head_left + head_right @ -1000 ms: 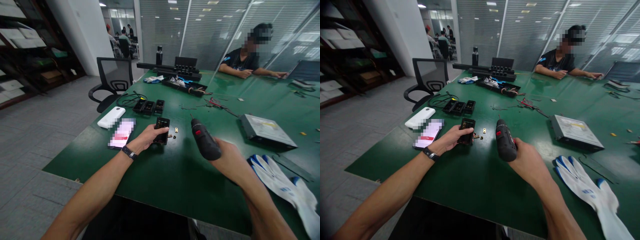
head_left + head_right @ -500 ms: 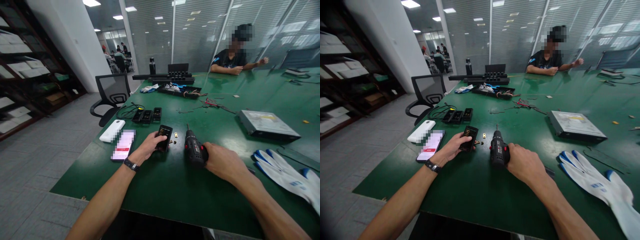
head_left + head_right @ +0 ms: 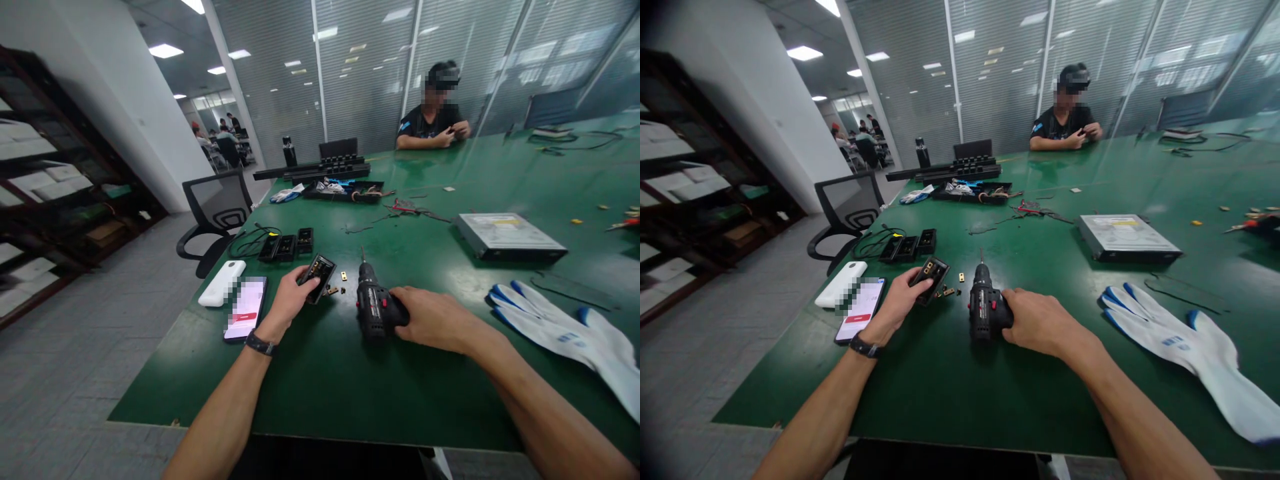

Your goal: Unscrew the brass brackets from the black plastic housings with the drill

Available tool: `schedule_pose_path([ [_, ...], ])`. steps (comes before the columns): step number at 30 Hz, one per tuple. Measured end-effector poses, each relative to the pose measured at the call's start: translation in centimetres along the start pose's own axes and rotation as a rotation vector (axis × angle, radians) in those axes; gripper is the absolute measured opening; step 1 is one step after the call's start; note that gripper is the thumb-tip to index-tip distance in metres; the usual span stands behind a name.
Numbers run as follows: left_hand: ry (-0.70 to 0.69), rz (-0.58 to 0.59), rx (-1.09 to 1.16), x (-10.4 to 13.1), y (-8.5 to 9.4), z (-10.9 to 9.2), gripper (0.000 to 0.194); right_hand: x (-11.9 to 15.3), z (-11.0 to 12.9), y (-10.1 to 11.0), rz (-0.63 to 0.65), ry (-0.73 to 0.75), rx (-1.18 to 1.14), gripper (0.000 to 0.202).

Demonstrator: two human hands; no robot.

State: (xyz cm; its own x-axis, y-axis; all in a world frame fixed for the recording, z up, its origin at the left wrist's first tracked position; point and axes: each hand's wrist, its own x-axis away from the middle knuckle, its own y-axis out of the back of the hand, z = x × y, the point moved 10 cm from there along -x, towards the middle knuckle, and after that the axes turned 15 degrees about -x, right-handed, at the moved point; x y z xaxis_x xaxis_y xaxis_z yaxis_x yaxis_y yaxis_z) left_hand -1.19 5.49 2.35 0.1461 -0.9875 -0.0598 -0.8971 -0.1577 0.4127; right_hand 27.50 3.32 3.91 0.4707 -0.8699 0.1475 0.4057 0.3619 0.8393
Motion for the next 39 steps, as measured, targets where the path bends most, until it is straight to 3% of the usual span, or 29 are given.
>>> schedule_pose_path([
  [5, -0.112, -0.159, -0.168, -0.5, 3.2, -2.0, 0.029, 0.1, -0.7, 1.5, -0.064, 0.005, -0.098, 0.065],
  [8, -0.160, -0.159, -0.242, -1.1, 3.9, -2.6, 0.028, -0.1, -0.8, 2.8, -0.171, 0.001, -0.196, 0.076],
  [11, -0.194, -0.153, -0.324, -1.8, 4.1, -3.1, 0.027, -0.8, 0.8, 3.9, -0.278, 0.081, -0.231, 0.067],
  [16, -0.238, -0.165, -0.575, -3.0, 3.5, -4.6, 0.024, -3.2, 4.6, 3.4, -0.256, 0.221, -0.204, 0.053],
  [23, -0.341, -0.120, -0.749, -4.6, 1.0, -7.3, 0.033, -8.2, 7.5, 2.0, -0.240, 0.228, -0.128, 0.059],
  [27, -0.299, -0.089, -0.883, -4.9, -0.3, -6.9, 0.039, -10.7, 8.6, 0.6, -0.202, 0.217, -0.071, 0.047],
  [30, -0.318, -0.161, -0.867, -4.1, -0.1, -6.8, 0.035, -11.9, 8.8, -0.4, -0.167, 0.217, -0.024, 0.041],
  [34, -0.253, -0.272, -0.679, -3.6, 1.3, -5.3, 0.031, -12.8, 7.9, -1.0, -0.139, 0.186, 0.050, 0.041],
  [39, -0.036, -0.403, -0.289, -4.1, 3.6, -0.6, 0.014, -13.7, 7.3, -1.7, -0.087, 0.109, 0.131, 0.041],
])
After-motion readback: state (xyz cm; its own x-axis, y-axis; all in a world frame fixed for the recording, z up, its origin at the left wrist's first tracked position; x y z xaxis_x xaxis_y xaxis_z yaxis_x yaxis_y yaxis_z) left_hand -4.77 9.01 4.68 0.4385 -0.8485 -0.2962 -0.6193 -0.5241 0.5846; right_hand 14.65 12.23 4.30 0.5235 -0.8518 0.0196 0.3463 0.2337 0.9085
